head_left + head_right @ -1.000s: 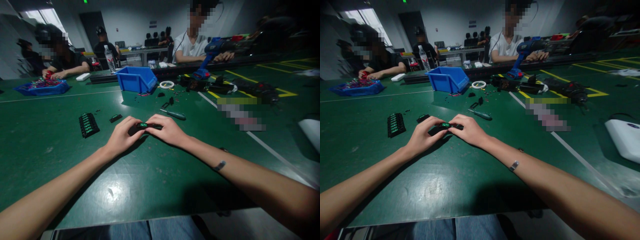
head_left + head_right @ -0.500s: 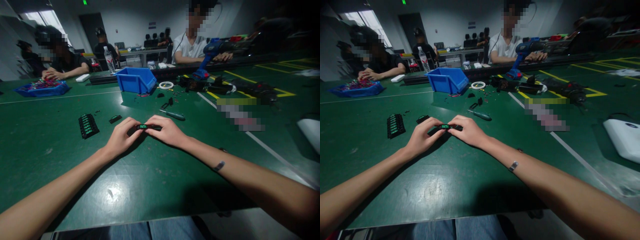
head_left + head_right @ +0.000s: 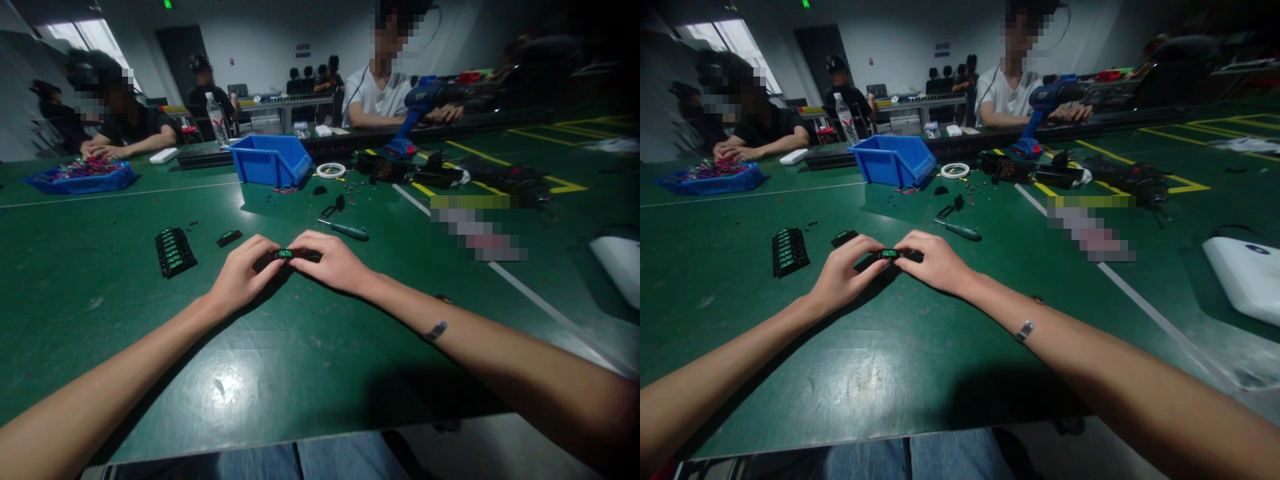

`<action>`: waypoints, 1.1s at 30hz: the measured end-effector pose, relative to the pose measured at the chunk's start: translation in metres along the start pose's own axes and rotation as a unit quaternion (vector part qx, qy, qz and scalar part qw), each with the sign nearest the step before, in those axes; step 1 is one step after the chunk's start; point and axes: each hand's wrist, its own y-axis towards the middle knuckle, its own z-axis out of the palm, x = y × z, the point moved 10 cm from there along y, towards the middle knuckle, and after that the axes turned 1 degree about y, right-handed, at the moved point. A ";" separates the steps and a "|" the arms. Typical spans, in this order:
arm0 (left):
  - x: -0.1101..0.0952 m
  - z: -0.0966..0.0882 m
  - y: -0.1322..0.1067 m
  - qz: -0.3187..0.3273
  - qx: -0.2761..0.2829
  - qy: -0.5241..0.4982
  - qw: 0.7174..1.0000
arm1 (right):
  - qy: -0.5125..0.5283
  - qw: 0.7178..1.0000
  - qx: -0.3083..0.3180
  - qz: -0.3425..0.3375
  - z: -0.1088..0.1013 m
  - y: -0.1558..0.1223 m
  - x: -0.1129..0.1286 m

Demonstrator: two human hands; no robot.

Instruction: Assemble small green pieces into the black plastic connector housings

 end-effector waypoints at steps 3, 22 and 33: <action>0.000 0.000 0.000 0.002 0.001 -0.002 1.000 | -0.003 1.000 -0.002 0.004 0.000 0.000 -0.001; 0.003 0.002 0.001 -0.010 0.005 0.006 1.000 | -0.001 1.000 0.000 0.004 0.000 0.000 0.000; 0.004 0.004 0.000 -0.015 0.027 0.010 0.999 | 0.001 1.000 -0.011 -0.007 -0.002 0.000 0.001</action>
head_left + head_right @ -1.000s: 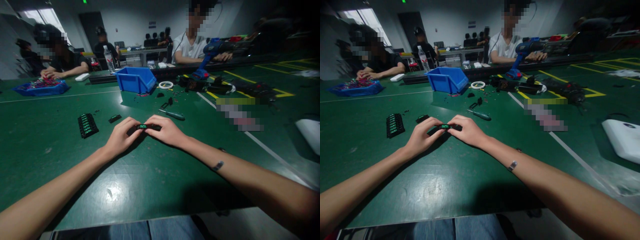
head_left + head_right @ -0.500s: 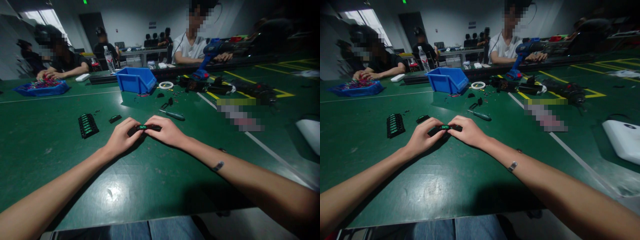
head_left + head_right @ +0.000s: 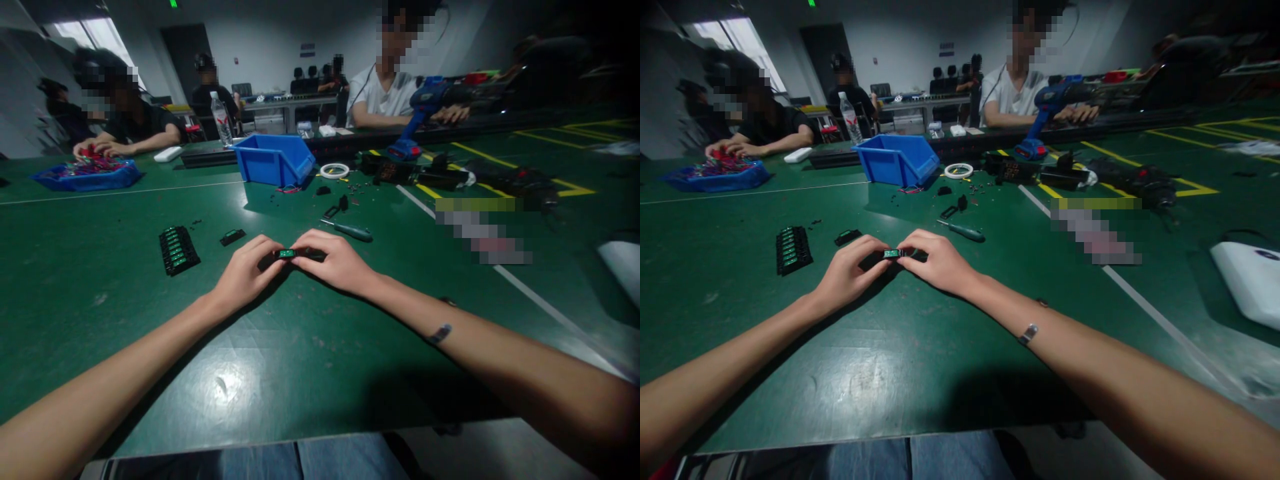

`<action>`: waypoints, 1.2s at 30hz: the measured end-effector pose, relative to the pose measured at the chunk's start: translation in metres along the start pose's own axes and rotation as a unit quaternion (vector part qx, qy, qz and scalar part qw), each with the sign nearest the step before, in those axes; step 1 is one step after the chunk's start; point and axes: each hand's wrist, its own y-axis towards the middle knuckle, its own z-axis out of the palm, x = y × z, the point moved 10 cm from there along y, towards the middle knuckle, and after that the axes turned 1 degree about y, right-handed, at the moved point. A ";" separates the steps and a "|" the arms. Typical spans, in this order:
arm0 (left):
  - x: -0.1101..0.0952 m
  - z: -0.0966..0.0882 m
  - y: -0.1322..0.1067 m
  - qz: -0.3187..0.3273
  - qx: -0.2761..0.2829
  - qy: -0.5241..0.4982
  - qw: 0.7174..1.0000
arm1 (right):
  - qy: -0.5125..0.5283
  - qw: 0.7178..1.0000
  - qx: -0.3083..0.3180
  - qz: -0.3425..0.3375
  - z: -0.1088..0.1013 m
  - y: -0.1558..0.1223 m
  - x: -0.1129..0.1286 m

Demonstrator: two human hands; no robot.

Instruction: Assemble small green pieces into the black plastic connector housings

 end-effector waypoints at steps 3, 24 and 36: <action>-0.001 -0.001 0.000 0.003 -0.001 0.002 1.000 | 0.002 1.000 0.000 0.002 0.000 0.000 0.000; 0.002 -0.001 -0.001 0.010 -0.011 0.006 1.000 | 0.011 1.000 0.001 0.000 0.000 0.000 0.000; 0.002 0.000 0.000 0.003 -0.011 0.008 1.000 | 0.001 1.000 0.017 0.014 0.003 0.000 -0.004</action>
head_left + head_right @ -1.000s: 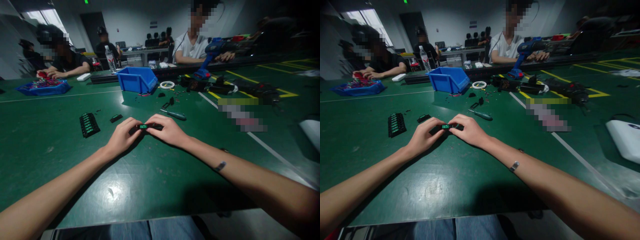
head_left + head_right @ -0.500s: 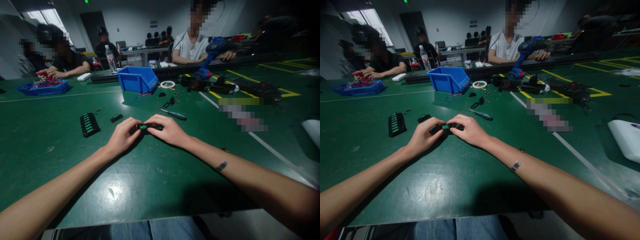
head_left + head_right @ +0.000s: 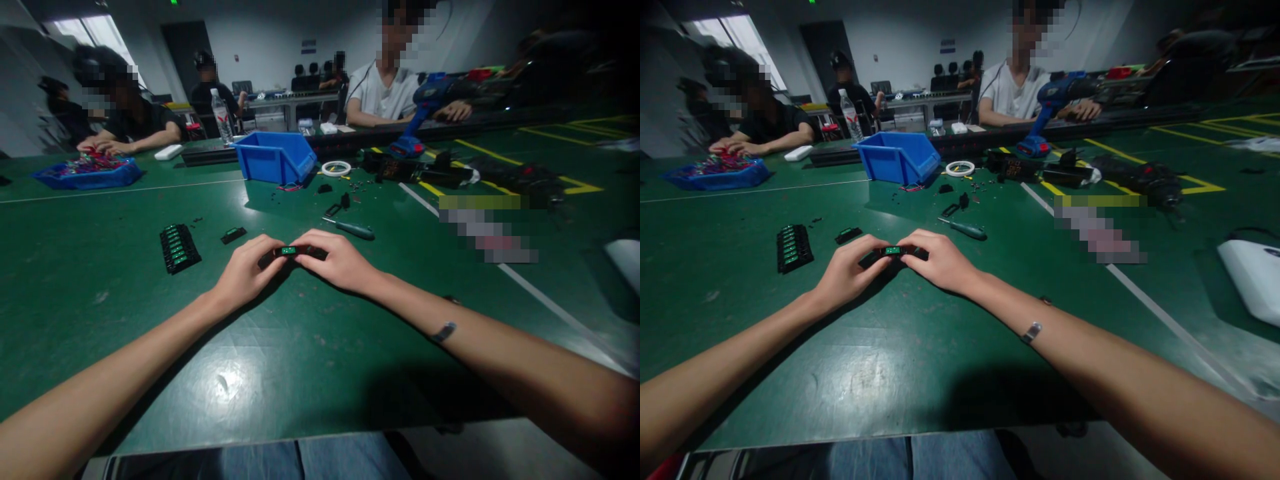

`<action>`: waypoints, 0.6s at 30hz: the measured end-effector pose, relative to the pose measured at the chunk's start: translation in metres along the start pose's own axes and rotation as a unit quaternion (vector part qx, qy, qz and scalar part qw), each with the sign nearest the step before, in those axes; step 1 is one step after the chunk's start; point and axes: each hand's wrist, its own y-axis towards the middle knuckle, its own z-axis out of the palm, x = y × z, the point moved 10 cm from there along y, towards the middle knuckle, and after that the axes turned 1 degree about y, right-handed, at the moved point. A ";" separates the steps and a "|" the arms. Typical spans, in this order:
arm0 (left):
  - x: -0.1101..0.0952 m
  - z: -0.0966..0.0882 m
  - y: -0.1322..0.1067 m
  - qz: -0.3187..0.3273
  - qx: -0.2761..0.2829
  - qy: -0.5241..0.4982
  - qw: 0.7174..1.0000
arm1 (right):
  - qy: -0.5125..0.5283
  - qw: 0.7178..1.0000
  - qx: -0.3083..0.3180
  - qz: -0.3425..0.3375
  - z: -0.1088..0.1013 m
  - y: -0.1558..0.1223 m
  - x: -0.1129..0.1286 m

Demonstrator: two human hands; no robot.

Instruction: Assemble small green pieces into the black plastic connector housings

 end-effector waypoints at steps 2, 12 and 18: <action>0.000 -0.001 0.000 -0.002 -0.006 -0.001 1.000 | 0.002 1.000 0.000 0.004 0.000 0.000 -0.001; 0.002 -0.002 -0.001 -0.014 -0.014 -0.001 1.000 | 0.007 1.000 -0.010 0.000 -0.001 0.001 0.000; 0.002 -0.003 0.000 -0.014 -0.017 0.007 1.000 | 0.007 1.000 -0.006 -0.004 -0.001 0.001 0.002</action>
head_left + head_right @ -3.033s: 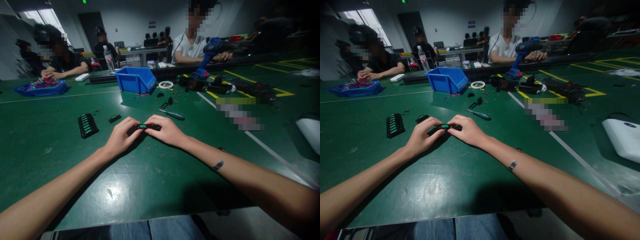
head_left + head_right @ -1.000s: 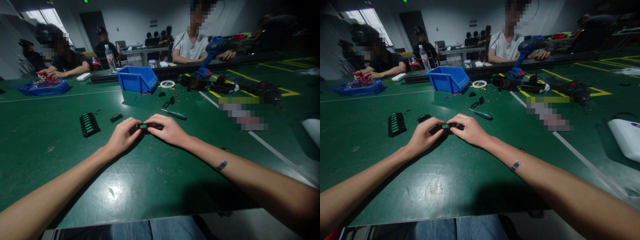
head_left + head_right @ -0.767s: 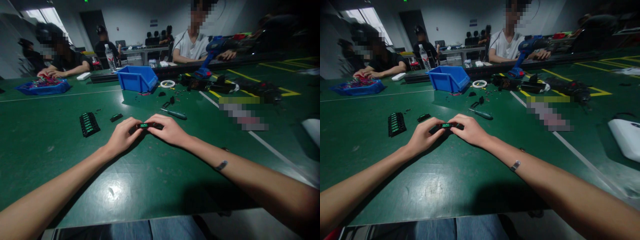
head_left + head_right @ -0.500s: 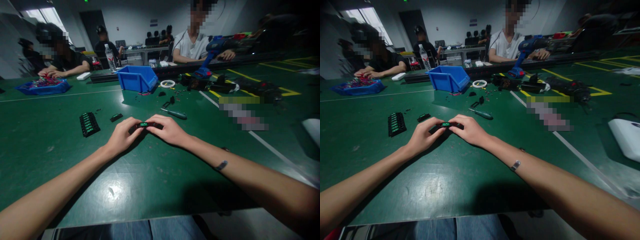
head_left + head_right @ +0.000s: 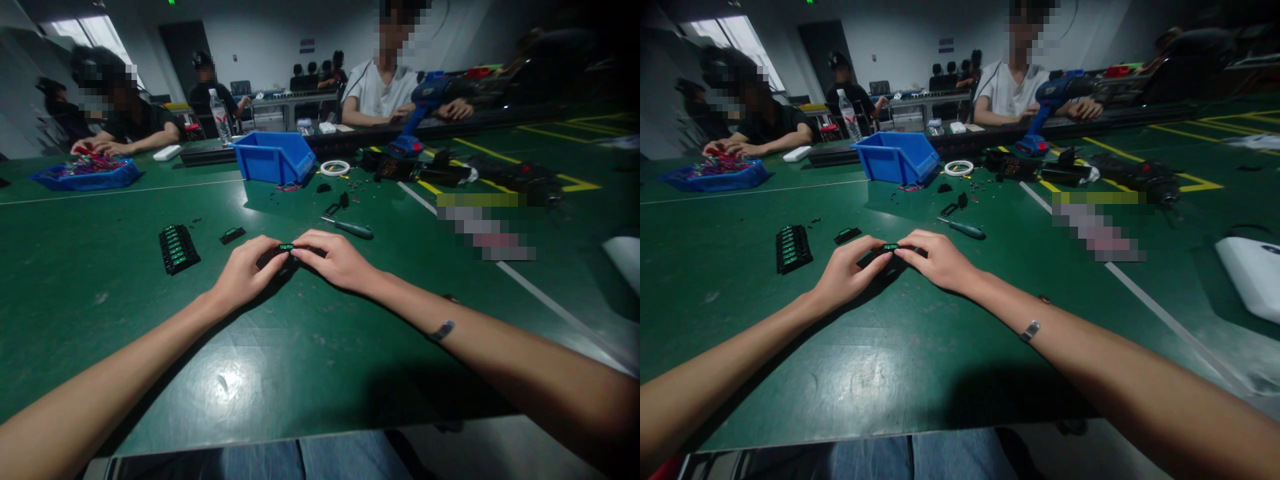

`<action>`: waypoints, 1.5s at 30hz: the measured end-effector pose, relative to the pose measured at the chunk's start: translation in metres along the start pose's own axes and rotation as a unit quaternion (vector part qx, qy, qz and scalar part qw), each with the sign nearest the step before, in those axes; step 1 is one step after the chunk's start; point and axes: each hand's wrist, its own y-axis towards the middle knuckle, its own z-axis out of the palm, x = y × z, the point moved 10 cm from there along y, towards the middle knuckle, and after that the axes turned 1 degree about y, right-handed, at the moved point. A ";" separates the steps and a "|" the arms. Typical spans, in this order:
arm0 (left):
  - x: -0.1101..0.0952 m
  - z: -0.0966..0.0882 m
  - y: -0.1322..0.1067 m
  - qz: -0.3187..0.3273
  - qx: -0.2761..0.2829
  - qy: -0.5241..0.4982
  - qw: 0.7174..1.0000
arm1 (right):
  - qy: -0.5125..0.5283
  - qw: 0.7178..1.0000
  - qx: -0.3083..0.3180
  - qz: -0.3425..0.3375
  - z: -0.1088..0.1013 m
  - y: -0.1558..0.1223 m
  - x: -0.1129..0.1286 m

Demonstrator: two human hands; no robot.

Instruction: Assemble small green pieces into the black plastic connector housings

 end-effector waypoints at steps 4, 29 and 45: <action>-0.001 0.000 0.000 0.001 0.000 -0.003 1.000 | -0.003 1.000 -0.004 -0.002 -0.001 0.001 0.001; -0.003 -0.007 0.000 0.000 -0.022 -0.012 1.000 | -0.008 1.000 -0.018 0.001 -0.003 0.000 0.001; -0.005 -0.003 -0.001 0.007 -0.008 -0.013 1.000 | -0.004 1.000 0.002 0.001 0.000 -0.001 0.001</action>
